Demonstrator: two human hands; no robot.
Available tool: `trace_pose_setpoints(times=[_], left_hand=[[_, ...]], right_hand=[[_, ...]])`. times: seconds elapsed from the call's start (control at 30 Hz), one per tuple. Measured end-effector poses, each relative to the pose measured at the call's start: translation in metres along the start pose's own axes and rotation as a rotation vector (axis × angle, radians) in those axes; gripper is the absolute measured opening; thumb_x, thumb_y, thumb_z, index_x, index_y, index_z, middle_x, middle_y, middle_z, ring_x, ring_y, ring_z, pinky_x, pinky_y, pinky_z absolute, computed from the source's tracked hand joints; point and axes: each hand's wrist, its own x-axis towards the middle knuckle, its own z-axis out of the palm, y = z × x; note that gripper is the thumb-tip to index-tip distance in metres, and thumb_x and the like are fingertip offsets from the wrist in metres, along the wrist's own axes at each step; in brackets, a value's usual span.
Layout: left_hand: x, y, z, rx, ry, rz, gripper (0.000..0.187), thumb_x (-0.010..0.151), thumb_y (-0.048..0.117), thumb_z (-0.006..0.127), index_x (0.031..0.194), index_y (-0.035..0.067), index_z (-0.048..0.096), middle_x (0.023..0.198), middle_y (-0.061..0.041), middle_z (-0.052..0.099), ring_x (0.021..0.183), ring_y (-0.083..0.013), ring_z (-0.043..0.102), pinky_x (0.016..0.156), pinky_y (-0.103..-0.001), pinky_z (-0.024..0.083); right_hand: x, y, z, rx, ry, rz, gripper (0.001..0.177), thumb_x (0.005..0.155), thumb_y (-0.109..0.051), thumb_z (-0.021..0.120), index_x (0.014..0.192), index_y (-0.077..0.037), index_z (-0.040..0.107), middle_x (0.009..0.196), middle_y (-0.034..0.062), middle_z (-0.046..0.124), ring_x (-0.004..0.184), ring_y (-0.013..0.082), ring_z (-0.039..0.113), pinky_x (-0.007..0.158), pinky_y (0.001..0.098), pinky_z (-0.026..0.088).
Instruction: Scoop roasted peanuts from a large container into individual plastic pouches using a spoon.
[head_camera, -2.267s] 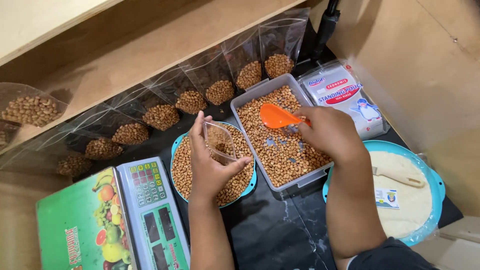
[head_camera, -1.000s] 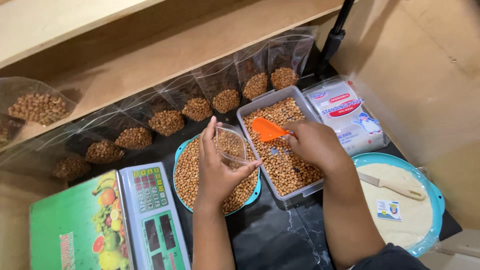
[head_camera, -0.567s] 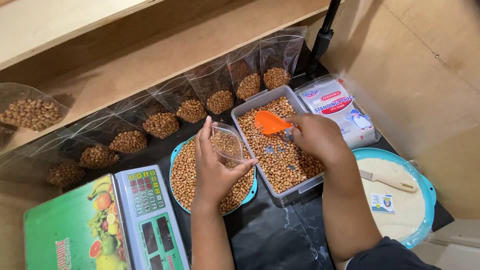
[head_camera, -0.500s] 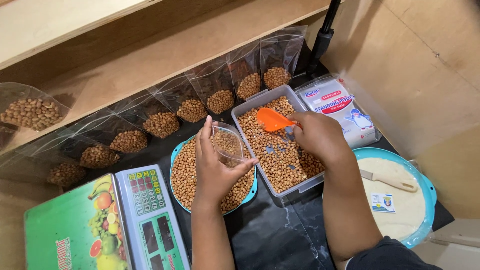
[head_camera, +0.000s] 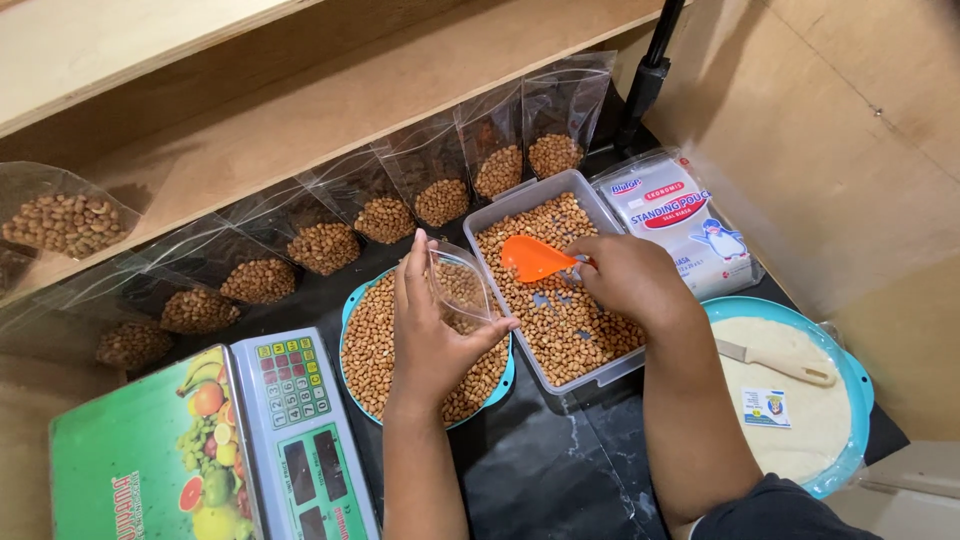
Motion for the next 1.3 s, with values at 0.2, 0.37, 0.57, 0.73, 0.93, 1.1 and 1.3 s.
trace_pose_setpoints(times=[0.2, 0.37, 0.57, 0.73, 0.93, 1.1, 1.3], left_hand=[[0.001, -0.001, 0.002, 0.027, -0.020, -0.006, 0.138, 0.054, 0.044, 0.101, 0.160, 0.007, 0.021, 0.151, -0.022, 0.041, 0.140, -0.0381, 0.050, 0.113, -0.048, 0.048], [0.001, -0.002, 0.002, 0.047, -0.016, -0.011, 0.138, 0.054, 0.046, 0.100, 0.160, 0.008, 0.021, 0.152, -0.022, 0.040, 0.139, -0.0387, 0.050, 0.112, -0.049, 0.047], [-0.001, -0.006, 0.004, 0.040, 0.018, 0.031, 0.138, 0.056, 0.048, 0.099, 0.162, 0.008, 0.021, 0.152, -0.022, 0.042, 0.139, -0.0391, 0.051, 0.112, -0.049, 0.048], [0.001, -0.011, 0.009, 0.049, -0.006, 0.004, 0.145, 0.052, 0.054, 0.098, 0.162, 0.007, 0.017, 0.150, -0.024, 0.041, 0.138, -0.0404, 0.050, 0.111, -0.049, 0.047], [-0.008, -0.007, 0.010, 0.074, 0.036, 0.029, 0.145, 0.057, 0.053, 0.098, 0.164, 0.005, 0.013, 0.153, -0.025, 0.040, 0.138, -0.0427, 0.048, 0.110, -0.051, 0.045], [-0.036, -0.017, 0.025, 0.071, 0.178, 0.073, 0.139, 0.057, 0.050, 0.099, 0.162, 0.003, 0.022, 0.152, -0.022, 0.044, 0.139, -0.0405, 0.049, 0.114, -0.050, 0.046], [-0.066, -0.023, 0.040, 0.058, 0.274, 0.178, 0.137, 0.053, 0.056, 0.098, 0.158, 0.002, 0.027, 0.152, -0.024, 0.041, 0.142, -0.0421, 0.043, 0.118, -0.051, 0.042]], right_hand=[[-0.002, -0.004, -0.002, 0.020, -0.022, 0.031, 0.035, 0.091, -0.026, 0.062, 0.123, -0.025, 0.074, 0.112, 0.0122, 0.075, 0.103, 0.0343, 0.070, 0.091, 0.0474, 0.054], [-0.002, -0.003, -0.001, 0.020, -0.016, 0.022, 0.035, 0.091, -0.025, 0.062, 0.123, -0.024, 0.074, 0.113, 0.0118, 0.075, 0.103, 0.0341, 0.070, 0.091, 0.0473, 0.054], [-0.002, -0.003, 0.001, 0.026, -0.007, 0.007, 0.034, 0.091, -0.026, 0.062, 0.122, -0.024, 0.074, 0.113, 0.0112, 0.075, 0.104, 0.0336, 0.070, 0.090, 0.0471, 0.054], [-0.006, -0.006, -0.005, 0.041, -0.013, -0.005, 0.033, 0.089, -0.028, 0.064, 0.120, -0.023, 0.075, 0.113, 0.0113, 0.074, 0.104, 0.0337, 0.069, 0.090, 0.0472, 0.053], [-0.019, -0.001, 0.005, 0.079, 0.155, -0.092, 0.031, 0.091, -0.025, 0.062, 0.118, -0.021, 0.076, 0.112, 0.0115, 0.075, 0.103, 0.0340, 0.070, 0.090, 0.0468, 0.054], [-0.034, 0.021, 0.035, 0.209, 0.378, -0.180, 0.028, 0.093, -0.030, 0.065, 0.115, -0.018, 0.076, 0.115, 0.0096, 0.075, 0.098, 0.0342, 0.071, 0.082, 0.0456, 0.056], [-0.041, 0.021, 0.046, 0.272, 0.376, -0.069, 0.026, 0.095, -0.031, 0.064, 0.115, -0.023, 0.077, 0.108, 0.0076, 0.076, 0.092, 0.0325, 0.073, 0.080, 0.0446, 0.057]])
